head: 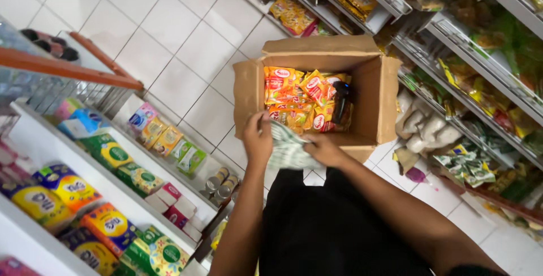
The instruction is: The person takes individual seasoning packets from a cardboard box, wipes each packet with a cloth, scans the barcode with a handheld scanner, and places the packets onto a store shelf.
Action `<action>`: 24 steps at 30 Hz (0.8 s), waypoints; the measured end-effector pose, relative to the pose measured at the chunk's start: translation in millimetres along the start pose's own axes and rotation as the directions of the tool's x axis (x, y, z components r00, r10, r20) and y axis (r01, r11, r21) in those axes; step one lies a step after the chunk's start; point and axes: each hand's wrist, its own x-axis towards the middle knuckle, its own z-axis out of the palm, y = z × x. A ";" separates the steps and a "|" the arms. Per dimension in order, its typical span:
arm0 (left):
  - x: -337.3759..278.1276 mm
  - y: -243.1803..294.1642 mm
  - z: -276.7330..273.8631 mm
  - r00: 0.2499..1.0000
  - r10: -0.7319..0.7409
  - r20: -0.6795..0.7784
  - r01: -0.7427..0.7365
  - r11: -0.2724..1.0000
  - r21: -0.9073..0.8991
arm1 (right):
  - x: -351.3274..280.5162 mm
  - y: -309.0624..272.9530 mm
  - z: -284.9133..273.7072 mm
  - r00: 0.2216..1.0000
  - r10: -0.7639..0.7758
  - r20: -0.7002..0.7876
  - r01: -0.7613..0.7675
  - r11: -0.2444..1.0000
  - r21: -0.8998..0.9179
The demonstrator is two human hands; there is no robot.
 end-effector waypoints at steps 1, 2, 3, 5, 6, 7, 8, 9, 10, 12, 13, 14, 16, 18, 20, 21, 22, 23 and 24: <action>15.5 -13.7 16.2 0.998 -0.036 0.054 0.034 0.999 0.033 | -21.4 3.2 -15.8 0.994 0.098 0.037 -0.097 0.995 -0.034; 33.9 -30.3 34.6 0.991 0.014 0.132 -0.022 0.998 0.063 | -44.1 6.9 -28.6 0.978 0.196 0.072 -0.191 0.979 -0.071; 54.2 -48.7 55.8 0.976 0.064 0.209 -0.084 0.993 0.088 | -64.7 11.6 -35.6 0.981 0.189 0.048 -0.189 0.982 -0.006; 88.1 -90.1 99.6 0.978 -0.036 0.205 -0.050 0.916 0.398 | -105.3 24.9 -42.6 0.952 0.306 0.016 -0.306 0.952 0.020; 111.1 -112.3 119.2 0.971 -0.111 0.212 -0.013 0.861 0.509 | -124.3 33.7 -43.8 0.905 0.425 0.003 -0.424 0.905 -0.015; 120.2 -136.7 130.1 0.958 -0.193 0.211 0.023 0.787 0.616 | -144.1 44.0 -39.0 0.884 0.468 -0.004 -0.468 0.884 0.022; 117.7 -161.0 133.8 0.955 -0.228 0.188 0.049 0.749 0.660 | -165.0 54.2 -32.9 0.860 0.510 -0.009 -0.509 0.859 0.058; 122.1 -180.7 140.0 0.954 -0.252 0.164 0.068 0.712 0.699 | -185.5 63.3 -28.8 0.848 0.530 -0.031 -0.524 0.844 0.115; 126.8 -197.1 145.1 0.952 -0.274 0.138 0.087 0.673 0.735 | -207.6 70.4 -23.1 0.834 0.550 -0.051 -0.535 0.827 0.172; 137.9 -212.9 155.2 0.946 -0.312 0.085 0.123 0.592 0.797 | -240.7 82.0 -11.3 0.721 0.674 -0.159 -0.650 0.738 0.181; 136.8 -217.5 161.4 0.941 -0.332 0.067 0.135 0.549 0.825 | -253.8 86.8 -4.5 0.679 0.708 -0.193 -0.668 0.705 0.237; 136.9 -221.2 164.0 0.939 -0.344 -0.025 0.218 0.535 0.816 | -265.0 90.1 1.3 0.634 0.740 -0.225 -0.680 0.672 0.293; 131.3 -222.8 178.0 0.941 -0.306 -0.146 0.286 0.488 0.824 | -285.6 88.6 8.4 0.644 0.711 -0.283 -0.624 0.702 0.343; 123.8 -226.3 182.6 0.953 -0.194 -0.232 0.293 0.407 0.865 | -292.6 89.0 5.4 0.761 0.567 -0.316 -0.482 0.819 0.310; 130.4 -223.0 183.9 0.940 -0.239 -0.245 0.329 0.434 0.839 | -297.4 87.4 -5.8 0.611 0.756 -0.233 -0.709 0.654 0.263; 130.2 -220.8 184.5 0.935 -0.288 -0.207 0.325 0.463 0.824 | -296.7 86.6 -13.7 0.520 0.832 -0.193 -0.802 0.554 0.225; 132.1 -215.6 185.7 0.929 -0.337 -0.155 0.318 0.508 0.801 | -295.7 84.5 -21.8 0.536 0.822 -0.193 -0.788 0.569 0.235; 133.1 -209.6 180.2 0.923 -0.370 -0.103 0.311 0.561 0.768 | -292.8 81.1 -30.2 0.556 0.811 -0.181 -0.775 0.585 0.238; 133.8 -200.5 174.8 0.920 -0.390 -0.046 0.301 0.624 0.721 | -290.4 75.4 -39.9 0.576 0.800 -0.170 -0.762 0.601 0.242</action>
